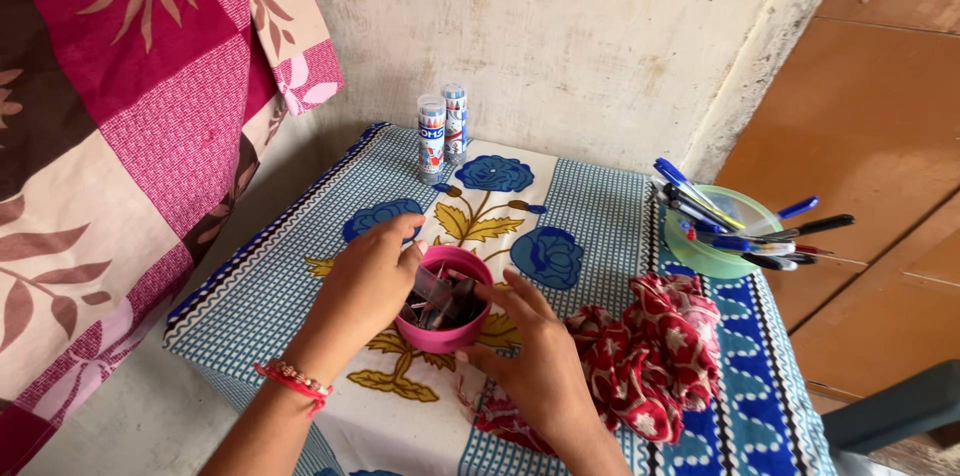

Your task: The person clears pens and small items from a table, places them into containers and on a nearby chair, then wipes the table surface with a cloth. The person handles pens, a pink bowl, a green container, and a red patterned cloth.

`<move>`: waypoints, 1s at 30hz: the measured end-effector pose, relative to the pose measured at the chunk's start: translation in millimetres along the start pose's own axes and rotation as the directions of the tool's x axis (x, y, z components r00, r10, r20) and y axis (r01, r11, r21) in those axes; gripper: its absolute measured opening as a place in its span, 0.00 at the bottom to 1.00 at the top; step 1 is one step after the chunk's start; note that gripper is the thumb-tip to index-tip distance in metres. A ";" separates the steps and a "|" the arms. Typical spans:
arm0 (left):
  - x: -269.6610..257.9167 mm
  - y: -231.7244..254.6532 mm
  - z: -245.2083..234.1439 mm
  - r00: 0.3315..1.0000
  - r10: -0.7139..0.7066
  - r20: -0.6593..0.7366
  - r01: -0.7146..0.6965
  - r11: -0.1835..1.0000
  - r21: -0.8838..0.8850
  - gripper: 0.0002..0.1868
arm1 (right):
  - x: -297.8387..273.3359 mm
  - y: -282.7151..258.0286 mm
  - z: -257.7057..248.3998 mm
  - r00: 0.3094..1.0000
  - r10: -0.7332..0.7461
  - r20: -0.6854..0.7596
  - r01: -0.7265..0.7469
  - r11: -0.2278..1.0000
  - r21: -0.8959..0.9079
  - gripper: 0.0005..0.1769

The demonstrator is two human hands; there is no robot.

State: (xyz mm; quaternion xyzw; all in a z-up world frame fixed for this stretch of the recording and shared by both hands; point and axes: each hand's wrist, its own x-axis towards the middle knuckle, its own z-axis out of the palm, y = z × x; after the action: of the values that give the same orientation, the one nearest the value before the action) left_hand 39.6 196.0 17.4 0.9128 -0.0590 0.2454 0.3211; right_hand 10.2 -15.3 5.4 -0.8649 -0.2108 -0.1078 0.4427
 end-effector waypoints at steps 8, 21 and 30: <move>2.3 5.7 7.0 0.985 -0.157 0.063 0.161 0.985 -0.062 0.18 | -3.4 9.3 12.7 0.980 0.188 0.067 -0.199 0.944 0.264 0.23; 7.7 24.3 8.0 0.909 -0.379 0.172 0.386 0.612 -0.690 0.42 | -23.1 19.0 -3.8 0.946 0.098 -0.310 -0.005 0.957 0.289 0.18; -5.5 62.6 8.3 0.811 -0.306 0.499 0.582 0.512 -0.632 0.36 | -33.3 7.3 -31.8 0.940 0.192 -0.282 -0.056 0.902 0.428 0.16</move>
State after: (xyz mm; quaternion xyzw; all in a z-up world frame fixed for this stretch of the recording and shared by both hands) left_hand 21.6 141.4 44.0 0.7001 0.0310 -0.0489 0.7117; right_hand -16.1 -53.8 6.3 -0.7344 -0.0987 -0.1693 0.6497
